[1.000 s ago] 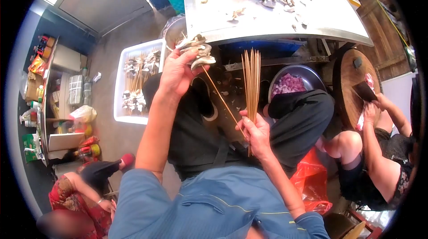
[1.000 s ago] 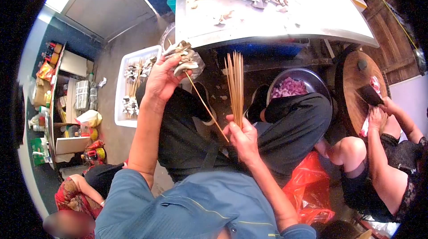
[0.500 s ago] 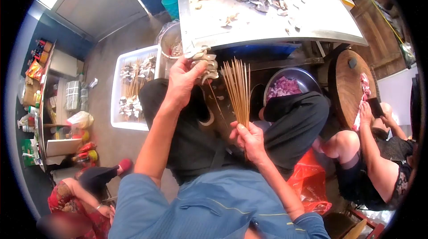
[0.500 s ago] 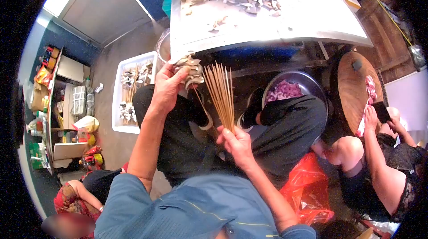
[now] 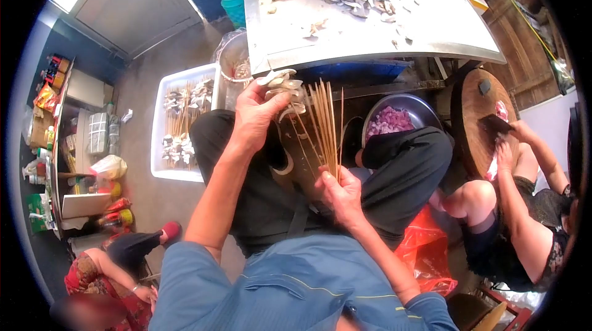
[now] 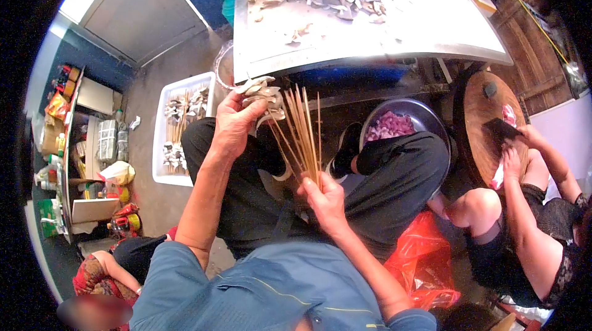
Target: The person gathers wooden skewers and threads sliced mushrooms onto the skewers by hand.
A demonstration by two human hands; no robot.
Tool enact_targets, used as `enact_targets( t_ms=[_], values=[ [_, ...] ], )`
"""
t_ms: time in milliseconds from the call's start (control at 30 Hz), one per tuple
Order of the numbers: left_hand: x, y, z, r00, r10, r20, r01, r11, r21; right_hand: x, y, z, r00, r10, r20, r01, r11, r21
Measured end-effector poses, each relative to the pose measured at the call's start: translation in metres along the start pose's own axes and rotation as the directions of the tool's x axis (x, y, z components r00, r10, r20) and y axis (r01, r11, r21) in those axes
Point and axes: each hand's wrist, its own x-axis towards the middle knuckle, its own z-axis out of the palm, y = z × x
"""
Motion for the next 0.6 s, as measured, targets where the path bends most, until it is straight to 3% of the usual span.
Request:
enact_targets(
  t_ms=[167,600],
  values=[
    [0.0010,0.0030,-0.0033,0.998,-0.027,-0.048,0.026,1.000,-0.009,-0.0015,-0.0048,0.0008,0.996,-0.042,-0.080,0.046,0.998,0.042],
    [0.0025,0.0051,-0.0056,0.994,-0.015,-0.112,0.003,0.995,-0.104,-0.0022,0.0010,-0.0017,1.000,-0.004,-0.012,0.005,0.999,0.033]
  ],
)
